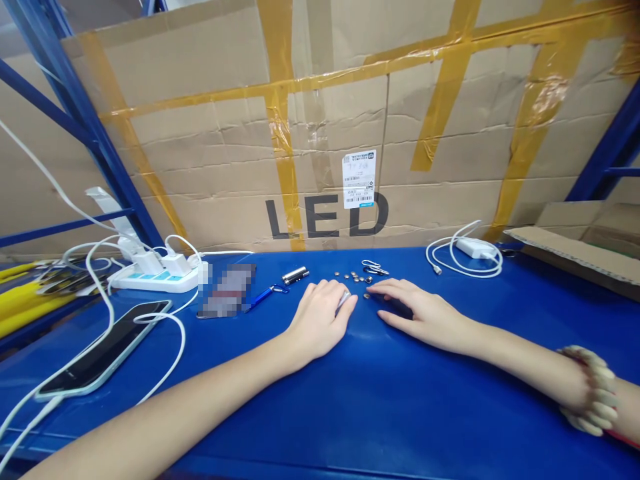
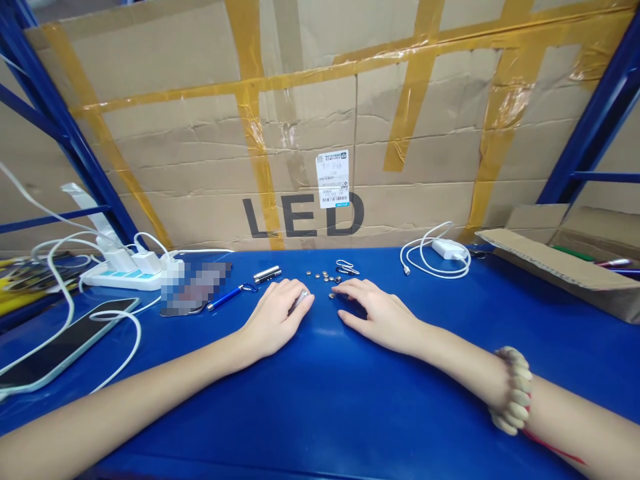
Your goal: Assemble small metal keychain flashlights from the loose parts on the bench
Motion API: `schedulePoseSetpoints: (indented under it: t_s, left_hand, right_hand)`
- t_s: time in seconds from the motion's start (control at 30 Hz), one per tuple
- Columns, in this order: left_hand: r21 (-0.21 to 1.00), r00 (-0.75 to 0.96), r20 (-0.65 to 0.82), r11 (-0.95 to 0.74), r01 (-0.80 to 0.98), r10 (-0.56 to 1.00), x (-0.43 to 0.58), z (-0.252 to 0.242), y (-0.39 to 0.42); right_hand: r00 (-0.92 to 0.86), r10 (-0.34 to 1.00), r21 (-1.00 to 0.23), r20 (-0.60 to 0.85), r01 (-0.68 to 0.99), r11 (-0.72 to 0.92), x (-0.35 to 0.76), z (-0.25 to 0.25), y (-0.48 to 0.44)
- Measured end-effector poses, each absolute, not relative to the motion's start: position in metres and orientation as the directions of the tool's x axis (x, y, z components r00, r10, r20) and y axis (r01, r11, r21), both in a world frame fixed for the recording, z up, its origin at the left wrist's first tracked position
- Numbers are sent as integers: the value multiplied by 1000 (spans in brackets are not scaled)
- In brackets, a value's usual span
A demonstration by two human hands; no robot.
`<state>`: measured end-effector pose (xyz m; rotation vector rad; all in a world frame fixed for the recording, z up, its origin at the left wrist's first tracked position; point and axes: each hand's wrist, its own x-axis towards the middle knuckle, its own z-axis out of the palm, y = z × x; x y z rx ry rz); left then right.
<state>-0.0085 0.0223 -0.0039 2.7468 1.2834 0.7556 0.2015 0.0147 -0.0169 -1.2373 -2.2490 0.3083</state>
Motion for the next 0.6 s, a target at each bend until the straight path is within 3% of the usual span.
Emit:
schedulePoseSetpoints:
  t_s: [0.3, 0.6]
  left_hand:
    - [189, 571, 431, -689, 699, 698, -9, -4, 22]
    - [152, 592, 445, -708, 689, 672, -8, -4, 22]
  right_hand:
    - [-533, 805, -247, 259, 769, 589, 200, -13, 14]
    - [-486, 847, -174, 217, 835, 523, 198, -11, 10]
